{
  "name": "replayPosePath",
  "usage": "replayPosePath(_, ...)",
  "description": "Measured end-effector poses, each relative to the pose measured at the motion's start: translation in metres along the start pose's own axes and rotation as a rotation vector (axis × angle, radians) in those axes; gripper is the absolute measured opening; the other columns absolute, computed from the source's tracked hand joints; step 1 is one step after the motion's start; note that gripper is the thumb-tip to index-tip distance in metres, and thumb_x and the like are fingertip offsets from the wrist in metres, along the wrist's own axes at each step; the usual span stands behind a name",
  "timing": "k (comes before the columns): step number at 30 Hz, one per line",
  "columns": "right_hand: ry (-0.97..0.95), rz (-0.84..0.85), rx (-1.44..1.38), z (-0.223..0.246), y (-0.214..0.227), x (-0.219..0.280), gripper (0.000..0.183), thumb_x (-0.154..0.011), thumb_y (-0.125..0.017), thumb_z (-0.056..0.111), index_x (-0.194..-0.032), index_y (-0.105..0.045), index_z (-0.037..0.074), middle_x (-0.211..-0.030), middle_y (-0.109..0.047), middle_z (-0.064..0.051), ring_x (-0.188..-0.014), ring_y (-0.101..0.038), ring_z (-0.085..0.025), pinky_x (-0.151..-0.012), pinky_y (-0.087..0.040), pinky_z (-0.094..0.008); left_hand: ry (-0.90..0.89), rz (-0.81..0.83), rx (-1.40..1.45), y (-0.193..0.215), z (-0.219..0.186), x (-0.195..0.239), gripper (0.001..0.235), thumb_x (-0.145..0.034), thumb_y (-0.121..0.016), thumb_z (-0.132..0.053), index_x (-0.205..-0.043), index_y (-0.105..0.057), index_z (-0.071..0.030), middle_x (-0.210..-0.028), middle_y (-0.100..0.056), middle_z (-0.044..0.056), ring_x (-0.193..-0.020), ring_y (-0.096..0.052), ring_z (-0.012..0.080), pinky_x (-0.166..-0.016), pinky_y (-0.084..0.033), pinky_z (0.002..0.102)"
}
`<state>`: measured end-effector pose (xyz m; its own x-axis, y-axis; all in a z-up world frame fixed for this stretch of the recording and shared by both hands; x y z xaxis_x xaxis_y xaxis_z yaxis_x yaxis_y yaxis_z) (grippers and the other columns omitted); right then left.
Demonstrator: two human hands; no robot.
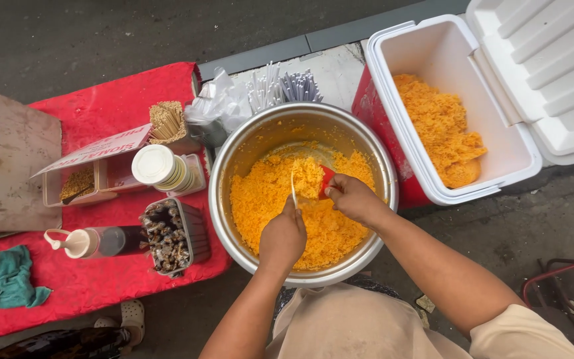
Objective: Transferring cooked orange rice from a large metal bowl into a white insulated cooler using a scoop and a spoon.
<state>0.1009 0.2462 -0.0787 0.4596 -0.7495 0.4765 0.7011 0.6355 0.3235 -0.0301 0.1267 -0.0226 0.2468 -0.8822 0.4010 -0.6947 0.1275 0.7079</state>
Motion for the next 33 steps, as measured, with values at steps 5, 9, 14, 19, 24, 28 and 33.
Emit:
replayPosePath(5,0.022,0.027,0.324,0.01,0.024,0.01,0.027,-0.099,-0.061,0.028,-0.113,-0.073,0.008,-0.088,-0.07,-0.017,-0.088,-0.072,-0.033,-0.074,-0.055,-0.041,0.02,-0.049,0.078,-0.022,-0.003,-0.005,0.049,-0.109,-0.033,-0.016,-0.149,-0.043,0.011,-0.11,-0.07,0.038,-0.087,-0.076,0.042,-0.057,-0.063,0.045)
replayPosePath(9,-0.022,0.056,0.34,-0.009,0.026,0.013,0.027,-0.099,-0.058,0.026,-0.113,-0.074,0.01,-0.089,-0.073,-0.016,-0.089,-0.073,-0.031,-0.075,-0.055,-0.039,0.015,-0.03,0.097,-0.052,0.001,-0.012,0.048,-0.11,-0.032,-0.014,-0.148,-0.042,0.013,-0.109,-0.069,0.04,-0.086,-0.076,0.0426,-0.056,-0.063,0.043)
replayPosePath(14,0.041,0.07,0.326,0.027,0.055,0.022,0.028,-0.1,-0.058,0.032,-0.112,-0.074,0.012,-0.084,-0.072,-0.014,-0.084,-0.073,-0.029,-0.07,-0.053,-0.037,0.094,-0.112,0.03,-0.019,-0.036,0.003,0.051,-0.107,-0.035,-0.021,-0.149,-0.046,0.007,-0.11,-0.071,0.036,-0.084,-0.077,0.0427,-0.054,-0.063,0.047)
replayPosePath(19,0.227,0.021,0.148,0.102,0.108,0.053,0.022,-0.1,-0.059,0.023,-0.109,-0.073,0.008,-0.074,-0.069,-0.01,-0.062,-0.063,-0.02,-0.058,-0.047,-0.03,0.06,-0.237,-0.021,0.04,-0.109,0.017,0.051,-0.106,-0.036,-0.02,-0.148,-0.047,0.007,-0.108,-0.071,0.036,-0.084,-0.076,0.0457,-0.054,-0.062,0.051)
replayPosePath(24,0.449,-0.143,0.012,0.137,0.202,0.072,0.018,-0.102,-0.06,0.017,-0.109,-0.07,0.003,-0.07,-0.063,-0.009,-0.06,-0.055,-0.015,-0.056,-0.042,-0.027,-0.12,-0.34,-0.05,0.073,-0.218,0.006,0.051,-0.104,-0.04,-0.02,-0.144,-0.052,0.008,-0.107,-0.071,0.037,-0.094,-0.072,0.0532,-0.068,-0.059,0.063)
replayPosePath(28,0.496,-0.514,0.324,0.076,0.289,0.049,0.015,-0.102,-0.066,0.024,-0.104,-0.068,0.01,-0.095,-0.057,-0.011,-0.076,-0.06,-0.021,-0.063,-0.047,-0.031,-0.29,-0.317,-0.045,0.025,-0.265,-0.05,0.05,-0.102,-0.043,-0.02,-0.143,-0.054,0.006,-0.098,-0.073,0.033,-0.093,-0.074,0.0492,-0.07,-0.061,0.058)
replayPosePath(33,0.673,-0.797,1.235,-0.005,0.29,0.014,0.021,-0.092,-0.067,0.026,-0.103,-0.078,0.012,-0.131,-0.058,-0.029,-0.124,-0.06,-0.044,-0.098,-0.051,-0.045,-0.304,-0.276,-0.295,-0.083,-0.245,-0.148,0.043,-0.092,-0.055,-0.015,-0.129,-0.062,0.006,-0.082,-0.072,0.024,-0.076,-0.076,0.0378,-0.057,-0.062,0.048)
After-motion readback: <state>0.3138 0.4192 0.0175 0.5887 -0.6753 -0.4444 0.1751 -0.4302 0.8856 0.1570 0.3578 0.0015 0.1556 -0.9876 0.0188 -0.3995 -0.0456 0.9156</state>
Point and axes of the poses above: each hand's wrist, its own x-axis away from the middle knuckle, its own y-axis out of the back of the hand, z = x × y, the point moved 7 cm from there along -x, towards the middle knuckle
